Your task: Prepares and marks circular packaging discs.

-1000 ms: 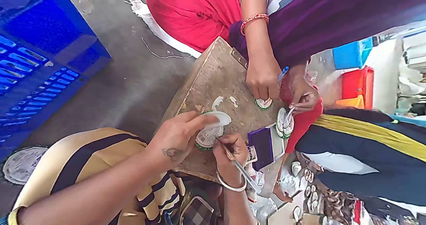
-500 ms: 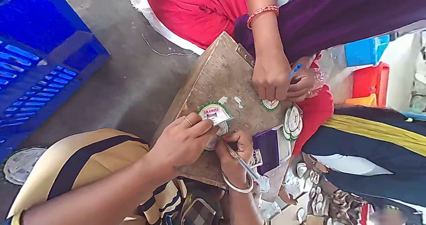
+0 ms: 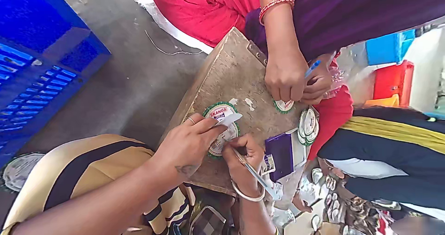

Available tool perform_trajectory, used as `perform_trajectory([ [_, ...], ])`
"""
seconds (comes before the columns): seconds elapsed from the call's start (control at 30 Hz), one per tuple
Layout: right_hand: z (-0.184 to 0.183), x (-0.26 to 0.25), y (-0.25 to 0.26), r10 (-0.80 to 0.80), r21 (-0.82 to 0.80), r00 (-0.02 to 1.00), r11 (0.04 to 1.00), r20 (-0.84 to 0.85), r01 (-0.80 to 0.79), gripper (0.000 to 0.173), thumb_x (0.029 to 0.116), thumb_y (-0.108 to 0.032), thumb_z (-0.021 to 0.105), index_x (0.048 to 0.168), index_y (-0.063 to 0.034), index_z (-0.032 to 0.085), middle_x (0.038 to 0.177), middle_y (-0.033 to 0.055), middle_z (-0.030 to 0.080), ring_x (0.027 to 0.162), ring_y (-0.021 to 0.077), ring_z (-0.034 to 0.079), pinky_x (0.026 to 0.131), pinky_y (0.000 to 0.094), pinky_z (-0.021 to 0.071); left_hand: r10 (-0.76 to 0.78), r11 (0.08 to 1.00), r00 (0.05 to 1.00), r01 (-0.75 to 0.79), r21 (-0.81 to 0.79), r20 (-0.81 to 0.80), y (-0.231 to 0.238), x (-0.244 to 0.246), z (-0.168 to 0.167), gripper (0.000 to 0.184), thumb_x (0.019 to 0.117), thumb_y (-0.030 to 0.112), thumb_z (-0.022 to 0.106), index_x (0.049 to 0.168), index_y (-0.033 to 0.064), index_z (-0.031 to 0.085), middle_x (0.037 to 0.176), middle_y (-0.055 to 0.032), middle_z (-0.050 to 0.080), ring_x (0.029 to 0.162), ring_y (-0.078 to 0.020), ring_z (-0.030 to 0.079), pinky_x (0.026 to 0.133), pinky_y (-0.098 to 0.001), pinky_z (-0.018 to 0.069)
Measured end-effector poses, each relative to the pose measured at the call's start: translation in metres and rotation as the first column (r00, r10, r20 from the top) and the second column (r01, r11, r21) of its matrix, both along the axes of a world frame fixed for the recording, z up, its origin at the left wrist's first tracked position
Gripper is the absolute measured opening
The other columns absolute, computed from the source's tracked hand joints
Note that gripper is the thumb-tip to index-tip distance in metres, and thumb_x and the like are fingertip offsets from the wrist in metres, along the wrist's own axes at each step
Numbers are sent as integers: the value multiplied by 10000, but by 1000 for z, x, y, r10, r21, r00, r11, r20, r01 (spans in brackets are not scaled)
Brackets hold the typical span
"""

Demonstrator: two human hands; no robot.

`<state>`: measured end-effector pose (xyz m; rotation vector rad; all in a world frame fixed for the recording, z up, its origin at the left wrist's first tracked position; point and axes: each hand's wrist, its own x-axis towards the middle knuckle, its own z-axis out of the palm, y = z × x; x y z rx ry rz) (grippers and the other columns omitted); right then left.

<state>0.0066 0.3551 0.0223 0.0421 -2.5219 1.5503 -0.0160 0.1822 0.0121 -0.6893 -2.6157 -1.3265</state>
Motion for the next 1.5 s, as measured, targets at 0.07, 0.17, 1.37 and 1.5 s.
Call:
perform_trajectory([
  [0.07,1,0,1,21,-24,1000,999,6,-21,115,760,-30,701,748,-110,619,704,-99,667,657,-72,624,609,113,534,0,1000,1000,0,-1,2,0,1,0,258,941,88,599,1127,103,778,1082,-76,734,984,-261,684,788,-333,563],
  [0.17,1,-1,1,13,-51,1000,999,8,-13,104,769,-10,703,796,-95,649,738,-93,693,672,-62,644,631,124,559,-3,1000,1000,3,-2,-10,0,-1,0,260,941,85,595,1126,106,777,1073,-78,733,974,-264,683,778,-335,560],
  [1.37,-2,-5,-1,-28,-86,999,996,16,29,116,773,12,714,801,-88,665,736,-75,708,649,-40,650,616,148,566,-16,1000,1000,16,13,6,0,-3,2,246,927,70,615,1116,82,771,1095,-98,732,998,-288,692,814,-378,574],
  [1.5,-2,-3,-1,-32,-71,999,997,10,33,126,769,21,714,796,-94,668,734,-84,697,657,-47,645,623,142,566,-29,999,999,28,26,31,0,-2,3,250,921,71,622,1121,78,770,1087,-106,731,988,-295,692,799,-396,573],
])
